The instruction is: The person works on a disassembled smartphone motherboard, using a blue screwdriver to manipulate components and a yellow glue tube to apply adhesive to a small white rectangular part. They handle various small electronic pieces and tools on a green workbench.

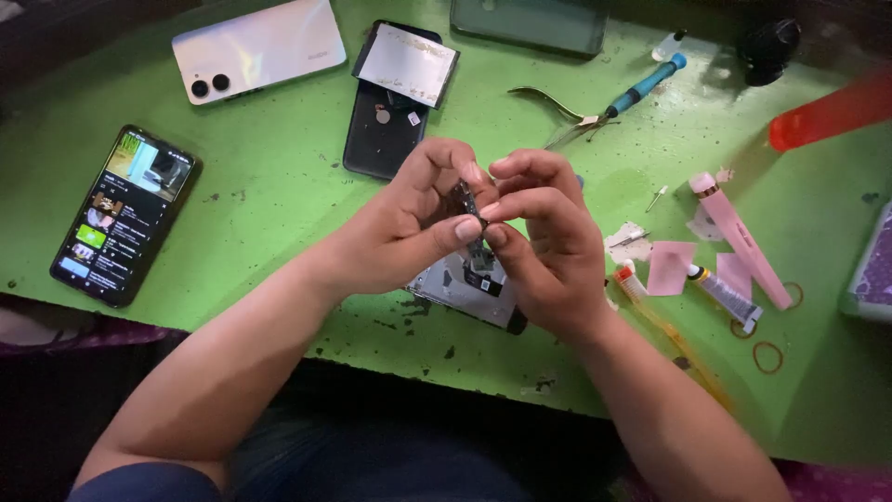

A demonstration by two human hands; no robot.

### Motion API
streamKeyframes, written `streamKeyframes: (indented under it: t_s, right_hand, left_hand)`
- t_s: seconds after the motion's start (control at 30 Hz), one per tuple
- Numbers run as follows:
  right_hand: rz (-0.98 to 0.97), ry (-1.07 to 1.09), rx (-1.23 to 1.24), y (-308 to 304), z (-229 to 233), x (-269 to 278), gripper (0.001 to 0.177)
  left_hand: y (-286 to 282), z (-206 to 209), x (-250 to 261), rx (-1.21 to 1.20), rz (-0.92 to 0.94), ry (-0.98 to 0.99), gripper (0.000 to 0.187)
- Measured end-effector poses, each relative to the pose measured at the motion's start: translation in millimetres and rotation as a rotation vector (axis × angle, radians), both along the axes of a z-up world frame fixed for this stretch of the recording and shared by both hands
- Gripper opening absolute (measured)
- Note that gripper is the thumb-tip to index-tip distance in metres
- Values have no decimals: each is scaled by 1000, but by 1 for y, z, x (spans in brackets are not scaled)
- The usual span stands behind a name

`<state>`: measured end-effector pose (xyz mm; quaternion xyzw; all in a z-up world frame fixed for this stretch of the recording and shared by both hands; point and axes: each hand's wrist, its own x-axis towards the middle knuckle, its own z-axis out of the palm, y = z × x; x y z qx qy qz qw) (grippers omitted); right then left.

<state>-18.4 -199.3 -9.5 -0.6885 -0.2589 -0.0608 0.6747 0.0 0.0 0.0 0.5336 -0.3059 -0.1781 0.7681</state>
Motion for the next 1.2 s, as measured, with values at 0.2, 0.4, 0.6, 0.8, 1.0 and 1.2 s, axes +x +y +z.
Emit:
streamKeyframes:
  t_s: [0.2,0.4,0.6,0.8,1.0,1.2]
  right_hand:
    - [20,11,41,1,0,2,9]
    - [-12,71,119,4,-1,6,22]
    - [-71,69,100,6,1,3,29]
    - [-174,-132,-3,8,-4,3,31]
    - [-199,-141,69,8,0,6,20]
    - [-205,-350,35,12,9,8,14]
  left_hand:
    - [-2,-4,1,-38,-4,8,26]
    - [-6,-30,5,-84,60,8,31]
    - [-7,-25,8,-75,156,-89,28]
    - [-8,-25,10,115,393,-304,21]
    - [-14,-11,7,197,608,-576,7]
    - [-13,-4,5,158,622,-680,5]
